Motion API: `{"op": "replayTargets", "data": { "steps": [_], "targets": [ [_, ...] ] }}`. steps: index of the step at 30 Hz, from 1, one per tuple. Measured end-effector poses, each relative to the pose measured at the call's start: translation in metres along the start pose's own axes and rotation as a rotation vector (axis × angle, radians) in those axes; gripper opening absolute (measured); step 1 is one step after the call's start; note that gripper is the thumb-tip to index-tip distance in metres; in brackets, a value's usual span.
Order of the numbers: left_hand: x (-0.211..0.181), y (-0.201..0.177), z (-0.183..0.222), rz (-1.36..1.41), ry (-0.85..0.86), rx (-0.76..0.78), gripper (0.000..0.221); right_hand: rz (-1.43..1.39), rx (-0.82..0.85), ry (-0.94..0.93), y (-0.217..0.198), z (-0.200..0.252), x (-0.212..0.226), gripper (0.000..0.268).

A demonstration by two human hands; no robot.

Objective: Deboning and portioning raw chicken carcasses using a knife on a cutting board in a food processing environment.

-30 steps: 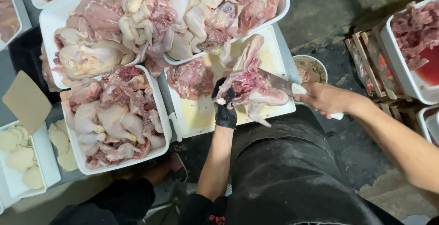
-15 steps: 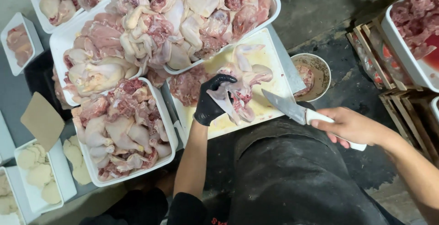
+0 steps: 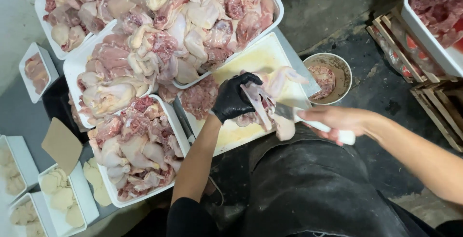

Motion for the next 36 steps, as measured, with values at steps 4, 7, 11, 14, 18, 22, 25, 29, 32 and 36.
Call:
{"op": "replayTargets", "data": {
  "steps": [4, 7, 11, 14, 18, 22, 25, 29, 32, 36],
  "targets": [
    [0.05, 0.019, -0.012, -0.028, -0.163, -0.031, 0.061, -0.046, -0.015, 0.114, 0.016, -0.029, -0.022, 0.039],
    [0.056, 0.022, -0.028, 0.002, -0.182, -0.05, 0.058, -0.03, -0.053, -0.035, 0.034, -0.088, 0.006, 0.038],
    [0.092, -0.013, -0.029, 0.15, -0.113, -0.177, 0.046, 0.048, -0.016, 0.019, 0.043, -0.074, 0.008, 0.039],
    [0.106, -0.047, -0.038, 0.262, 0.0, -0.27, 0.05, 0.107, -0.026, 0.009, 0.044, -0.08, 0.022, 0.043],
    [0.108, -0.093, -0.032, 0.277, 0.077, -0.339, 0.056, 0.127, 0.026, -0.094, 0.074, -0.079, 0.064, 0.038],
    [0.104, -0.195, -0.018, 0.246, 0.083, -0.569, 0.057, 0.365, 0.22, 0.029, 0.061, -0.066, 0.006, 0.037],
    [0.026, -0.254, -0.001, -0.129, 0.334, -0.642, 0.037, 0.668, 0.307, 0.046, 0.04, -0.04, -0.009, 0.042],
    [0.198, -0.271, -0.024, -0.466, 0.012, -0.743, 0.069, 0.327, -0.098, 0.072, -0.01, -0.035, -0.042, 0.026],
    [0.217, -0.27, -0.078, -0.652, -0.13, -0.752, 0.065, 0.211, -0.199, 0.056, -0.022, -0.029, -0.053, 0.028],
    [0.188, -0.215, -0.074, -0.741, -0.444, -0.63, 0.129, 0.139, -0.207, 0.04, -0.026, -0.029, -0.063, 0.027]
  ]
}}
Point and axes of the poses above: each hand's wrist, its own z-axis away from the middle knuckle, its own y-axis out of the palm, x = y × z, the point moved 9 cm from there along -z, towards the middle knuckle, and after that the axes turned 4 degrees about -y, right-handed, at the moved point
